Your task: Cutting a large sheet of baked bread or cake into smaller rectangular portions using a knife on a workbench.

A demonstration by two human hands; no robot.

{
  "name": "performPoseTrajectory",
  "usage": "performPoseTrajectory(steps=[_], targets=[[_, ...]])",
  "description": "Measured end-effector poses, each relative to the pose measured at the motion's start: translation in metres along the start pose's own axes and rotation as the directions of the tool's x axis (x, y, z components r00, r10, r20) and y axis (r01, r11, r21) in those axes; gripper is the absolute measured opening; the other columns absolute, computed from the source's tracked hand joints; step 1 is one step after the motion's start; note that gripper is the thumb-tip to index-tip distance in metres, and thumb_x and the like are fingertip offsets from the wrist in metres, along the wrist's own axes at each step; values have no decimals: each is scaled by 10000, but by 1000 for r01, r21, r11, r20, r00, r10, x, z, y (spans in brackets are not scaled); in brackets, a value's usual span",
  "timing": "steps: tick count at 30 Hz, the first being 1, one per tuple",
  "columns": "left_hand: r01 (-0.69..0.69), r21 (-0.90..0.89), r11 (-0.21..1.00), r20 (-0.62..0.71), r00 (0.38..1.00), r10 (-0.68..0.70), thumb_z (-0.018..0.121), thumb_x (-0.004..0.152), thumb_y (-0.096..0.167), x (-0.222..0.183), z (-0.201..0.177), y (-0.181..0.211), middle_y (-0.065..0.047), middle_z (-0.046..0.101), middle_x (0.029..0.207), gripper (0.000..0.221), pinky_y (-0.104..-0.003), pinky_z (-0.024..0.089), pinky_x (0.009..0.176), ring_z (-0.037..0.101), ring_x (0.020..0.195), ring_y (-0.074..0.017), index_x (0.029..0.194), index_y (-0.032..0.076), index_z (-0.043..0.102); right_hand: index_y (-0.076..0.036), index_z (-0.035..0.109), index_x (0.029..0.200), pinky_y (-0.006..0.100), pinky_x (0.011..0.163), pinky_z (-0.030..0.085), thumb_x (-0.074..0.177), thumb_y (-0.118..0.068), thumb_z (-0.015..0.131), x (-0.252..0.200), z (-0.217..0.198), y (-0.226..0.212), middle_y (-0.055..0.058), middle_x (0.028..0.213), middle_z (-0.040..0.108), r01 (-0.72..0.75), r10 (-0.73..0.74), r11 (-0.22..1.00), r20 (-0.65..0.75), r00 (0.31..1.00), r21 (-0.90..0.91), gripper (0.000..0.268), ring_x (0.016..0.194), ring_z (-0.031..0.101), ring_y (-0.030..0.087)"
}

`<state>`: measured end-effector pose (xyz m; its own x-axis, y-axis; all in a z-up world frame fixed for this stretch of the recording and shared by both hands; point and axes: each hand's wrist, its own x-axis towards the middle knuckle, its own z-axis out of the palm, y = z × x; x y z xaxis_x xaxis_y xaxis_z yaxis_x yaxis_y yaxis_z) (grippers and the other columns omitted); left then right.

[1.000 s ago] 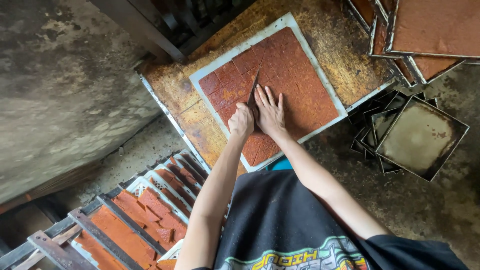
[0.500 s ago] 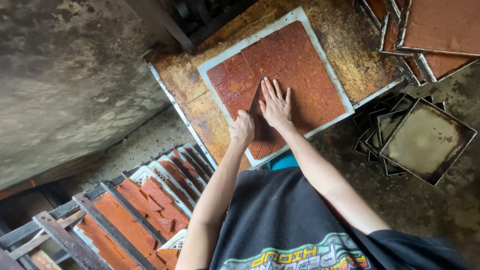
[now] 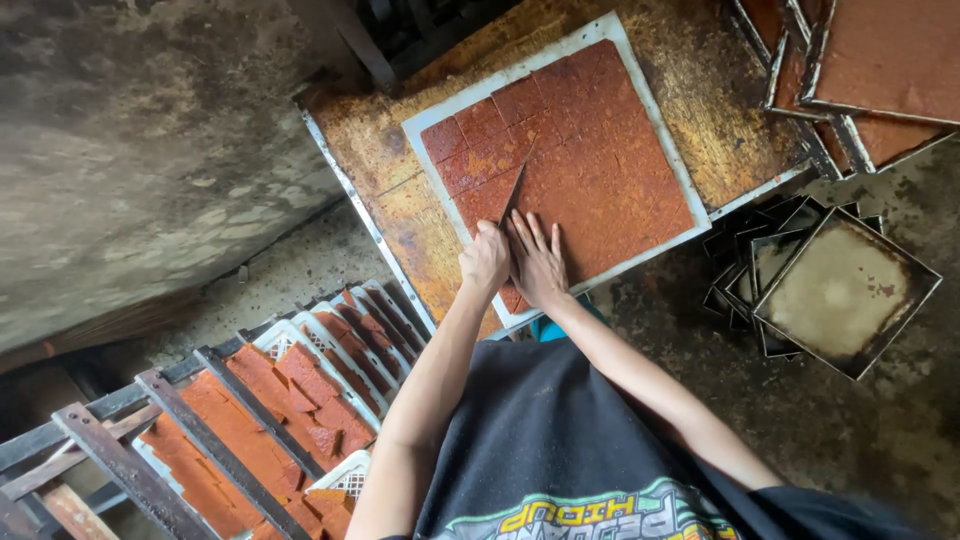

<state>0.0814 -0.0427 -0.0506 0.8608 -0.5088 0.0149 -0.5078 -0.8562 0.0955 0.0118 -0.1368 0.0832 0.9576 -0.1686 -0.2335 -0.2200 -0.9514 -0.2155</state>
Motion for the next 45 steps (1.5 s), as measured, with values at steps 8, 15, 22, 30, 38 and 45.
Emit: performPoseTrajectory(steps=[8, 15, 22, 30, 38, 45], targets=[[-36, 20, 999, 35, 999, 36, 419, 991, 298, -11, -11, -9, -96, 616, 720, 537, -578, 574, 527, 726, 608, -375, 1325, -122, 449, -181, 332, 1591, 697, 1203, 25, 908, -334, 621, 3, 8, -3, -39, 1718, 157, -66, 68, 997, -72, 995, 25, 758, 1569, 128, 280], [-90, 111, 990, -159, 981, 107, 477, 921, 245, -33, -40, -16, -53, 540, 642, 485, -536, 549, 439, 681, 502, -322, 1237, -117, 543, -177, 329, 1596, 709, 1190, 52, 926, -362, 640, -2, -3, -5, -36, 1704, 210, -45, 54, 997, -151, 987, 64, 761, 1556, 169, 277], [-58, 111, 992, -178, 981, 78, 514, 883, 215, -67, -41, -32, -84, 560, 618, 509, -528, 556, 451, 685, 497, -338, 1271, -113, 526, -205, 287, 1619, 701, 1189, 72, 996, -431, 524, -2, 0, -5, -55, 1706, 194, -60, 58, 998, -163, 985, -10, 704, 1560, 157, 261], [117, 47, 992, 282, 951, -126, 419, 989, 391, -90, -86, -39, -49, 684, 731, 385, -508, 610, 615, 759, 679, -313, 1164, 56, 494, -188, 258, 1631, 717, 1175, 55, 1023, -416, 491, -2, -4, -7, -25, 1713, 175, -41, 40, 999, -176, 984, 1, 690, 1563, 148, 288], [127, 51, 991, 269, 954, -137, 416, 997, 338, -92, -81, -38, -87, 701, 758, 442, -531, 605, 626, 762, 684, -324, 1268, -2, 498, -127, 333, 1594, 670, 1204, 61, 1058, -345, 439, -9, 15, -8, 40, 1705, 205, 143, -132, 989, -195, 972, 43, 588, 1566, 156, 282], [220, -4, 976, 400, 895, -200, 373, 1039, 393, -108, -93, -44, -44, 728, 803, 309, -486, 627, 659, 780, 752, -302, 1130, 112, 467, -106, 444, 1540, 727, 1173, 63, 986, -392, 509, -21, 13, -12, 54, 1661, 339, 211, -218, 976, -253, 943, -58, 627, 1538, 249, 282]])
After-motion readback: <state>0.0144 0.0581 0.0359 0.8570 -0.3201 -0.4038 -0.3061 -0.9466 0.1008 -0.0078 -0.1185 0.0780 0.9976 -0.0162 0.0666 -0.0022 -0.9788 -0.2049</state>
